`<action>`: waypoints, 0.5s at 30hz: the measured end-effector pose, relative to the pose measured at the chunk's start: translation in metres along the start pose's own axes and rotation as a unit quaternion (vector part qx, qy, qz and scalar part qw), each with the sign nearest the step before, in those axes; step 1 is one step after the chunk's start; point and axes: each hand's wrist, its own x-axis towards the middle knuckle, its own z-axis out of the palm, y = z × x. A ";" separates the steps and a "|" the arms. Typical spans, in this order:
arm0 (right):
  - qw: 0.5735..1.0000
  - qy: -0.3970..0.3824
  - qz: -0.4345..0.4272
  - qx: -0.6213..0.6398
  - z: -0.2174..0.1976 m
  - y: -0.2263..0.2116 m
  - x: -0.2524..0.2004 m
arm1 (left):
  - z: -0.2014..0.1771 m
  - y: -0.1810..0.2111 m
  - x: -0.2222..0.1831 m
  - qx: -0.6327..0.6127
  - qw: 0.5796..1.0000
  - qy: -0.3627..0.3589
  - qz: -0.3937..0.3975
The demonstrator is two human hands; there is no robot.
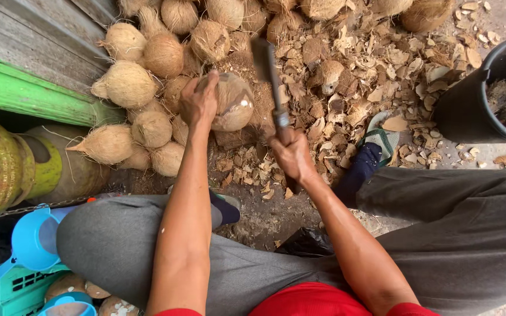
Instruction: The person sits on the ground and uses a curved knife to peel the husk off coconuts. They rotate each coconut by hand while striking the husk with the knife, then place the peeled coconut into a nearby green crate.
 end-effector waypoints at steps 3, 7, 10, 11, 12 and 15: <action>0.998 -0.043 0.037 -0.030 0.001 -0.002 0.001 | 0.002 0.018 0.008 -0.010 0.998 -0.012 -0.062; 0.986 -0.009 -0.149 0.069 -0.014 -0.006 0.004 | 0.006 0.031 0.009 0.014 0.995 -0.060 -0.072; 0.989 0.061 -0.128 0.049 -0.003 -0.011 0.013 | -0.001 0.037 0.016 0.034 0.993 -0.068 -0.091; 0.986 0.056 -0.125 0.098 0.001 -0.013 0.018 | -0.001 0.042 0.019 0.025 0.993 -0.066 -0.091; 0.981 0.051 -0.117 0.147 0.006 -0.012 0.016 | -0.001 0.041 0.016 0.020 0.993 -0.068 -0.096; 0.991 0.006 0.080 -0.111 0.011 -0.006 0.007 | 0.001 0.039 0.006 0.024 0.992 -0.068 -0.101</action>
